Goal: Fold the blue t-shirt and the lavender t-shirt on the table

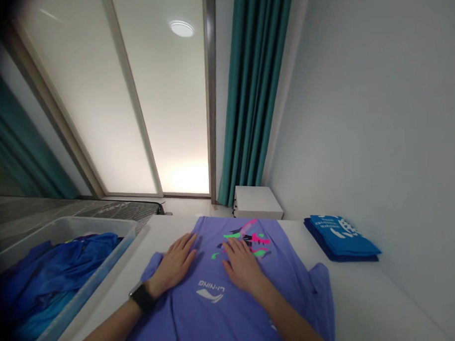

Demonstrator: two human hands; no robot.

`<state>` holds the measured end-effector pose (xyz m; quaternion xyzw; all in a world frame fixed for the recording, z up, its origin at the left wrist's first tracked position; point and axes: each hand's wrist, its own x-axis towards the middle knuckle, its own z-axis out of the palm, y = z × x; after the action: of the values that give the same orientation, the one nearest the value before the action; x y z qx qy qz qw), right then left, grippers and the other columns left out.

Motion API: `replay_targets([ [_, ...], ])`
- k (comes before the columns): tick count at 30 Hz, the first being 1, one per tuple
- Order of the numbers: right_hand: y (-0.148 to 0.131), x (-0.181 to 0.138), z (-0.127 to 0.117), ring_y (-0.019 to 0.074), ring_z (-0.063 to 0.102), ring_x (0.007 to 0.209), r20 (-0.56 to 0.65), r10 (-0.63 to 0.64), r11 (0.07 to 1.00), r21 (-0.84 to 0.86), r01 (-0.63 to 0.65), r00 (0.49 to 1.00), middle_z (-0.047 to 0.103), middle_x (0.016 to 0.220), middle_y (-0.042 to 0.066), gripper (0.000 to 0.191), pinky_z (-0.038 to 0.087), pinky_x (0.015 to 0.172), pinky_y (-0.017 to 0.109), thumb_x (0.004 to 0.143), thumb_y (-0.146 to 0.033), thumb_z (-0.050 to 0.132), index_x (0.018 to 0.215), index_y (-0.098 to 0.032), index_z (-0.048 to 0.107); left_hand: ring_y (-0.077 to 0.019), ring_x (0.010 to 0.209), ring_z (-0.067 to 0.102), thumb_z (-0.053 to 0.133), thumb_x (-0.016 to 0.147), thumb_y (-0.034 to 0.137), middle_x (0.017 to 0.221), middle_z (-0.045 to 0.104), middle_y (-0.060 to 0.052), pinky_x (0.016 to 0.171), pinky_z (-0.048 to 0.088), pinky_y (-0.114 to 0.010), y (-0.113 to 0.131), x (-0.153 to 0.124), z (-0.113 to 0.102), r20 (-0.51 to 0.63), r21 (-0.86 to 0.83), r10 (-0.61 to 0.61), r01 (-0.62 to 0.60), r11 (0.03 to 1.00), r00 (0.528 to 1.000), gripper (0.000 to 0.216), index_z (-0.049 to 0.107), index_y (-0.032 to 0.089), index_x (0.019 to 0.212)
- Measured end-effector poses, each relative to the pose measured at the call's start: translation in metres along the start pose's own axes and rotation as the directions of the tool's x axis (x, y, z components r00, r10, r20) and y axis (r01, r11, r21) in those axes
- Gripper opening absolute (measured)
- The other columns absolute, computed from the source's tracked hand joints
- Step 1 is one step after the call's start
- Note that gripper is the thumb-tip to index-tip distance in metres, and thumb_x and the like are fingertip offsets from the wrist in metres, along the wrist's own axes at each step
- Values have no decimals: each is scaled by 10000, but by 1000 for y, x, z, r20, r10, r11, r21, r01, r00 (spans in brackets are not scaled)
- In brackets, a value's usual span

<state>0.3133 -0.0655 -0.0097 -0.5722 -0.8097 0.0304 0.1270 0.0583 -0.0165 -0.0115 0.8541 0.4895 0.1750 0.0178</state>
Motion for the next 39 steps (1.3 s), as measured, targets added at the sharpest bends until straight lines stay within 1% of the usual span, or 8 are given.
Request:
replay_targets([
  [3,-22,33,11,253,320,1407,23,-35,999,40,34,999,404,1510,116,528,215,1170,456,966,-364,374,1461,-183,406,-262,1188,535,365,975,278,1255,611,-124,987,410,-410,-16,-5,-16,22,45,-177,175,983,984,403,497,170,1340],
  [7,-37,59,25,251,269,1432,56,-24,999,50,22,998,337,1547,127,555,174,1180,459,984,-399,338,1484,-160,362,-231,1015,634,373,956,199,1053,693,-80,910,418,-366,-24,-9,-22,92,39,-185,182,983,978,314,535,207,1225],
  [16,-27,42,33,249,155,1471,94,32,999,11,-33,995,238,1580,140,630,51,1191,486,993,-475,277,1505,-110,305,-219,889,680,340,917,105,979,707,-69,727,437,-288,-14,-16,-39,218,-22,-233,244,970,948,274,477,219,1126],
  [20,-28,33,28,276,196,1457,94,-44,999,24,42,995,278,1570,142,609,108,1179,492,978,-488,337,1489,-157,354,-245,861,677,361,908,133,918,707,-76,704,431,-302,-12,-27,-45,364,-20,-174,194,981,915,279,505,230,1126],
  [23,-25,46,18,259,388,1354,87,-66,997,40,63,994,461,1462,131,503,264,1129,417,964,-411,401,1408,-190,480,-246,831,664,394,886,168,887,697,-57,674,411,-295,-12,-27,-50,410,-23,-146,170,985,900,261,549,252,1080],
  [26,-19,69,12,231,456,1289,51,-2,1000,24,1,999,529,1394,127,459,311,1096,361,971,-325,367,1380,-169,507,-223,789,638,424,838,161,842,677,-29,657,386,-281,-10,-24,-54,404,-75,-112,155,985,908,247,579,255,1007],
  [34,-16,76,32,239,166,1466,89,103,994,-57,-98,991,235,1589,106,585,69,1178,465,1001,-453,251,1511,-172,307,-119,576,472,455,785,148,624,517,59,553,341,-208,-10,-36,-55,467,-529,108,179,830,878,108,531,207,834],
  [39,-27,51,36,227,127,1475,77,62,998,-37,-60,995,205,1596,97,615,30,1183,459,999,-488,212,1521,-171,282,-156,643,550,400,889,212,682,583,25,615,372,-246,-21,-24,-45,291,-429,-73,199,881,954,211,576,205,1004],
])
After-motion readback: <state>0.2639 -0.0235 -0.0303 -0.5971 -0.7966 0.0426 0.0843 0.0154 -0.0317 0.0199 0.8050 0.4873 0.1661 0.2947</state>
